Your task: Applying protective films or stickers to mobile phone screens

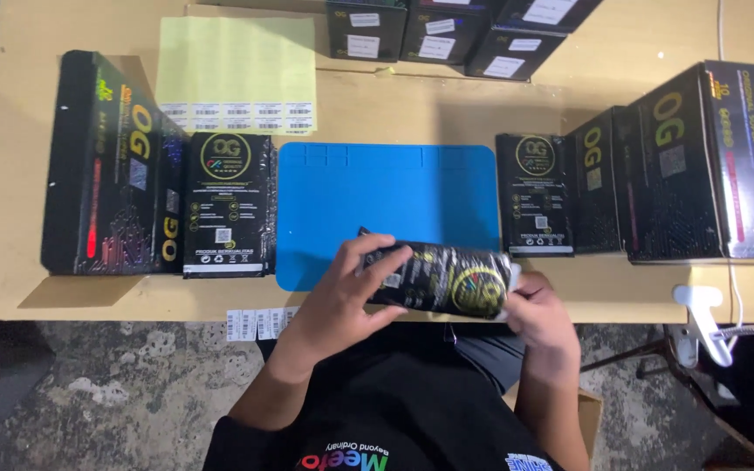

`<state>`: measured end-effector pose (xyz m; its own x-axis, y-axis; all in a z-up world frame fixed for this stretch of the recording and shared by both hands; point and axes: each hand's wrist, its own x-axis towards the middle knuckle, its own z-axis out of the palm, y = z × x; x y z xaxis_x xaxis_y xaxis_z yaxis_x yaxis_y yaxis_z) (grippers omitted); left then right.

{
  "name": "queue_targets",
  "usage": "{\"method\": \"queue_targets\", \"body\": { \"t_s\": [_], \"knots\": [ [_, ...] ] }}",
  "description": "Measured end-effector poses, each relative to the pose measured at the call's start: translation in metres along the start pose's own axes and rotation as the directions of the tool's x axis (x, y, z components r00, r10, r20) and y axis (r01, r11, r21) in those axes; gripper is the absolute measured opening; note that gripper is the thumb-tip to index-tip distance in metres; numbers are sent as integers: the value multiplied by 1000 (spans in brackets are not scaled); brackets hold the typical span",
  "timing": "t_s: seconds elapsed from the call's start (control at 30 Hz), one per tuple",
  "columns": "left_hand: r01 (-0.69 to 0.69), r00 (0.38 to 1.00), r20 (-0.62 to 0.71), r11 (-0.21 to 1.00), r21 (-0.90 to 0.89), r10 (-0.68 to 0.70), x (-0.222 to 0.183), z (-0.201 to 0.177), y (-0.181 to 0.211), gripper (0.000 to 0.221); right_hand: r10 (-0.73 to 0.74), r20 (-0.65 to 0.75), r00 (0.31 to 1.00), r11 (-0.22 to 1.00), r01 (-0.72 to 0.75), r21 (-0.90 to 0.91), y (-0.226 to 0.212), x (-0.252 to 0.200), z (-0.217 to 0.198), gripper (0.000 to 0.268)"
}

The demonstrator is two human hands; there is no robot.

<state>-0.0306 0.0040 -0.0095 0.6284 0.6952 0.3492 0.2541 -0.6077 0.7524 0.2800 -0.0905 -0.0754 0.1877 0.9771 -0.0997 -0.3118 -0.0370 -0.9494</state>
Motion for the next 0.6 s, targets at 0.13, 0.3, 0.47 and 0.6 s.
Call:
{"method": "queue_targets", "body": {
  "t_s": [0.13,0.3,0.47,0.6],
  "knots": [
    [24,997,-75,993,120,-15,4,-18,-3,98,-7,-135,991,978,35,207,-19,6,-17,20],
    [140,975,-196,976,168,-106,-7,-31,-12,93,-109,-259,960,920,196,339,-44,12,-16,16],
    [151,979,-157,980,133,-129,-7,-22,-11,87,-148,-297,943,886,260,384,-40,19,-16,18],
    [163,985,-75,973,162,-152,-2,-18,-4,81,-145,-295,944,883,258,391,-32,21,-20,22]
  ]
}}
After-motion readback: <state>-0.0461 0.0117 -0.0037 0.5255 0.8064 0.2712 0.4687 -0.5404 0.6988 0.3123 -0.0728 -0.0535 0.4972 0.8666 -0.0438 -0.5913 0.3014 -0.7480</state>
